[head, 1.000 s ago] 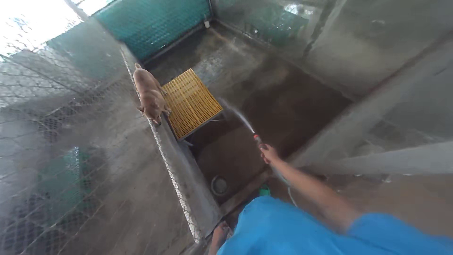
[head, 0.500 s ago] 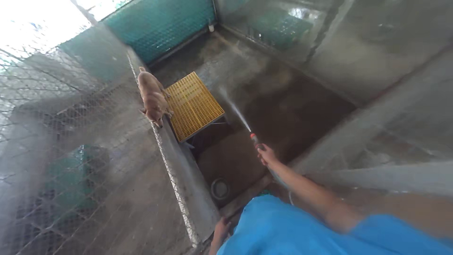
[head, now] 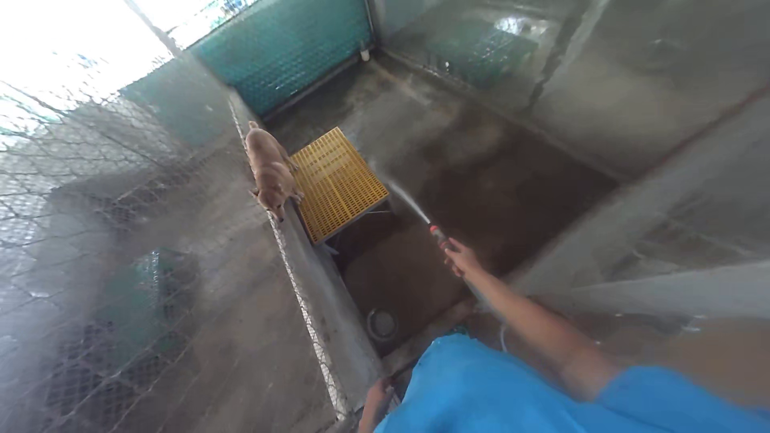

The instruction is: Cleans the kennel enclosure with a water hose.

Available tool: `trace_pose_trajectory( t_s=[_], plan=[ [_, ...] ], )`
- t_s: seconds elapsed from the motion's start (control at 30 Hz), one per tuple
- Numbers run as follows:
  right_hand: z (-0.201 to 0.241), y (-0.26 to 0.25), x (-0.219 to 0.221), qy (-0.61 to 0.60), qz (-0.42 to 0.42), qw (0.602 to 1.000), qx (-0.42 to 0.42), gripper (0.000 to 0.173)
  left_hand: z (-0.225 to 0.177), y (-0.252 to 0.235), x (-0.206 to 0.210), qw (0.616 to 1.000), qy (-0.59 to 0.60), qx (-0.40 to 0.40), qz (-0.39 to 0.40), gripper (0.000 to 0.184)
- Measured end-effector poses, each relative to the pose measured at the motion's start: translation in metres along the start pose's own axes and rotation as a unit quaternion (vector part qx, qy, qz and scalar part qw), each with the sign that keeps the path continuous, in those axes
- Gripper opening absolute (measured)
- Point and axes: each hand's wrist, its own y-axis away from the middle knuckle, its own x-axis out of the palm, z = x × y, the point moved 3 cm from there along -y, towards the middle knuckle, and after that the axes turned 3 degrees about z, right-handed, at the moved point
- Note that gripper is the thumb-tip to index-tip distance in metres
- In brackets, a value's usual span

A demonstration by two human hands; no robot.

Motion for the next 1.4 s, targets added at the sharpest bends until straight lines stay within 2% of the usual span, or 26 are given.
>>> trace_pose_trajectory(
  t_s=[0.07,0.17,0.27,0.33,0.43,0.57,0.77,0.9,1.03,1.3,1.4],
  plan=[
    [0.004,0.000,-0.005,-0.016,-0.034,0.999,-0.003,0.054,-0.014,0.019,-0.012,0.999,0.007,-0.039,-0.002,0.041],
    [0.007,-0.002,-0.010,-0.036,-0.064,0.997,-0.007,0.054,-0.008,0.031,-0.015,0.999,0.011,-0.051,-0.001,0.043],
    [0.009,0.002,-0.004,-0.029,-0.050,0.998,-0.007,0.054,0.037,0.003,0.011,0.998,-0.015,-0.060,-0.013,0.045],
    [0.010,0.007,0.003,-0.018,-0.026,0.999,-0.004,0.054,0.054,-0.005,0.024,0.998,-0.022,-0.057,-0.002,0.044],
    [0.013,0.013,0.010,-0.009,-0.006,1.000,-0.011,0.053,0.042,0.014,0.027,0.999,-0.006,-0.049,-0.001,0.041],
    [0.016,0.013,0.001,-0.038,-0.036,0.998,-0.026,0.052,0.034,0.027,0.026,0.999,-0.009,-0.044,0.002,0.041],
    [0.021,0.016,-0.011,-0.067,-0.085,0.994,-0.033,0.052,0.063,0.000,0.028,0.998,-0.011,-0.055,0.007,0.041],
    [0.020,0.023,0.002,0.000,-0.032,0.999,-0.024,0.052,0.057,0.010,0.018,0.998,-0.005,-0.057,0.001,0.041],
    [0.021,0.027,0.009,0.017,-0.003,0.999,-0.031,0.051,0.054,0.014,0.015,0.999,0.005,-0.053,-0.010,0.042],
    [0.025,0.029,-0.015,-0.039,-0.094,0.993,-0.055,0.052,0.072,0.003,0.031,0.999,0.005,-0.053,0.001,0.043],
    [0.023,0.032,-0.011,-0.029,-0.090,0.994,-0.056,0.053,0.068,0.009,0.031,0.999,0.005,-0.054,0.002,0.041]
  ],
)
